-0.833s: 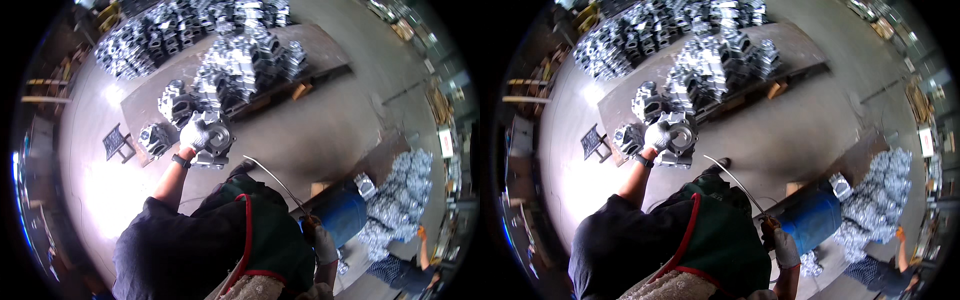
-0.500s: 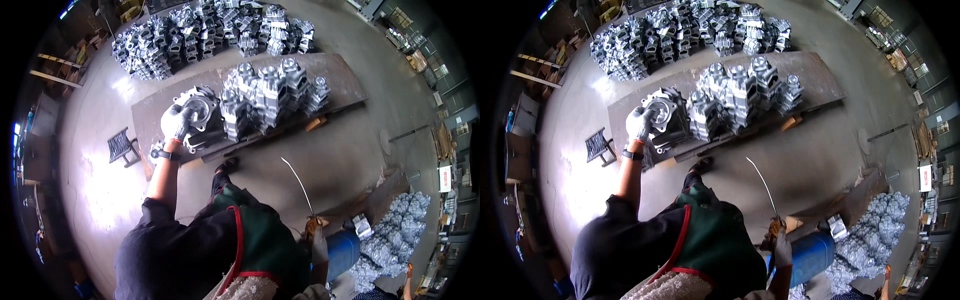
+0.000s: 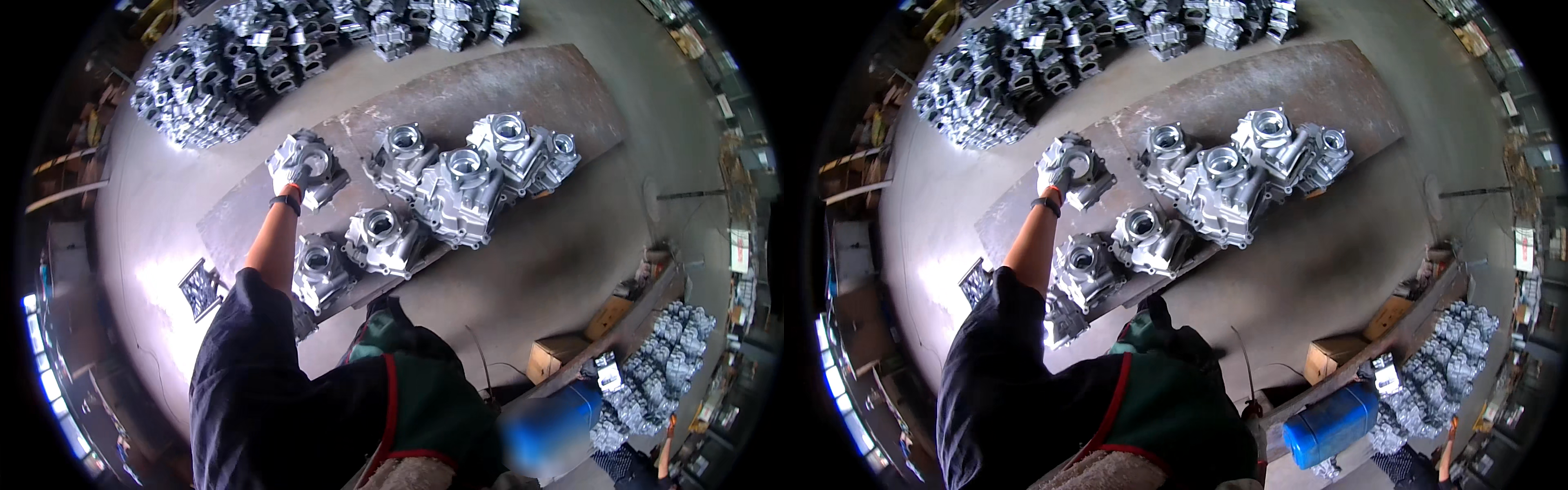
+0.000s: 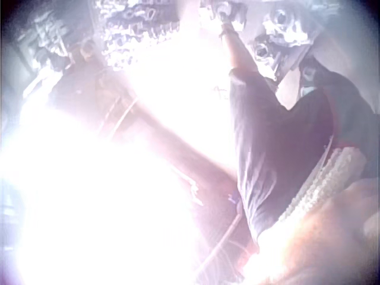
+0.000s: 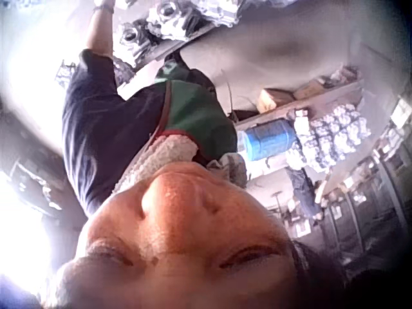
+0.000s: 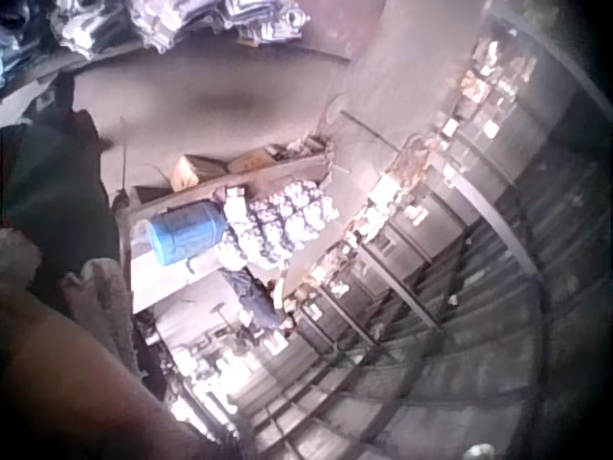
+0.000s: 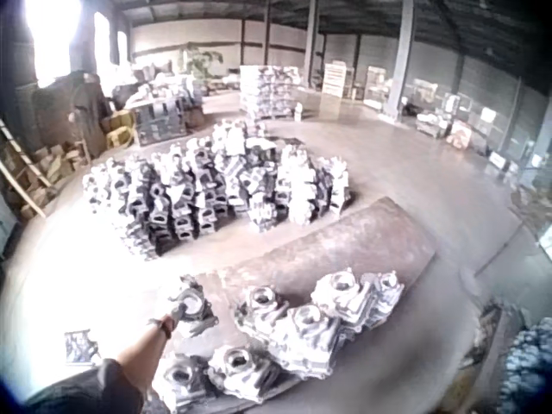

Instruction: The person picks up metal engine-block castings from a table, applies a liquid spray from a hand-held nozzle to both the interior and exterior of each component, and then places the treated parts onto a different pile on the workspace.

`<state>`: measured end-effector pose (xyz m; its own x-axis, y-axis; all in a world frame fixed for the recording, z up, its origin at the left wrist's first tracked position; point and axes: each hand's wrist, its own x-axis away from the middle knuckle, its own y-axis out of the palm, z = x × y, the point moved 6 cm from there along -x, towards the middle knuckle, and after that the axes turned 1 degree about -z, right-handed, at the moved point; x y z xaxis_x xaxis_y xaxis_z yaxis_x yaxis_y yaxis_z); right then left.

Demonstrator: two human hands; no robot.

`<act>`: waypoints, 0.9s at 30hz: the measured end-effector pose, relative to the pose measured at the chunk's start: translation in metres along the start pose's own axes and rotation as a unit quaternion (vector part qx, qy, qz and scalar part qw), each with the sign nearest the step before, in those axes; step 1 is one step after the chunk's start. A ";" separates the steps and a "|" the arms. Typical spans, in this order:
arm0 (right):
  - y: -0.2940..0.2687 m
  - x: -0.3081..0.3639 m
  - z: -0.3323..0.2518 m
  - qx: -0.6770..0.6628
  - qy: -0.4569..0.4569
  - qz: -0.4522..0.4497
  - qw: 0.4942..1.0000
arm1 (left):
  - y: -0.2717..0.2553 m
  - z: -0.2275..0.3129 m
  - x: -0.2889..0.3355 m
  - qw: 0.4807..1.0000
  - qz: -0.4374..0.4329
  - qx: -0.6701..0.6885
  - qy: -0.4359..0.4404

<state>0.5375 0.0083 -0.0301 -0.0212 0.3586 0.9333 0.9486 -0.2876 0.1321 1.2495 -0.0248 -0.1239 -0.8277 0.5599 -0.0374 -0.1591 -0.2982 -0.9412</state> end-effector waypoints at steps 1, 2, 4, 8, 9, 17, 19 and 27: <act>0.003 0.003 0.002 -0.014 -0.008 0.016 1.000 | 0.011 0.022 -0.010 0.999 0.024 0.006 0.028; 0.008 0.004 0.005 -0.029 -0.010 0.030 0.999 | 0.016 0.037 -0.017 0.997 0.052 0.009 0.048; 0.015 0.005 0.007 -0.053 -0.024 0.047 0.997 | 0.016 0.070 -0.029 1.000 -0.015 0.005 -0.012; 0.019 0.010 0.013 -0.093 -0.040 0.086 0.991 | 0.068 0.069 -0.031 0.985 -0.147 0.082 -0.040; 0.022 0.009 0.012 -0.095 -0.040 0.086 0.991 | 0.112 0.033 -0.031 0.979 -0.142 0.146 -0.028; 0.011 0.018 0.017 -0.172 -0.078 0.084 0.978 | 0.132 0.030 0.004 0.972 -0.234 -0.033 0.000; 0.003 0.019 0.014 -0.189 -0.089 0.061 0.976 | 0.099 0.015 0.012 0.971 -0.195 0.018 -0.134; -0.062 0.056 0.020 -0.306 -0.186 -0.032 0.933 | 0.018 0.212 0.068 0.906 0.061 0.414 0.059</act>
<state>0.4843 0.0644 0.0075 0.1483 0.6428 0.7516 0.5881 -0.6683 0.4556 1.0762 -0.1564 -0.0725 -0.8103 0.5486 -0.2058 -0.4610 -0.8137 -0.3541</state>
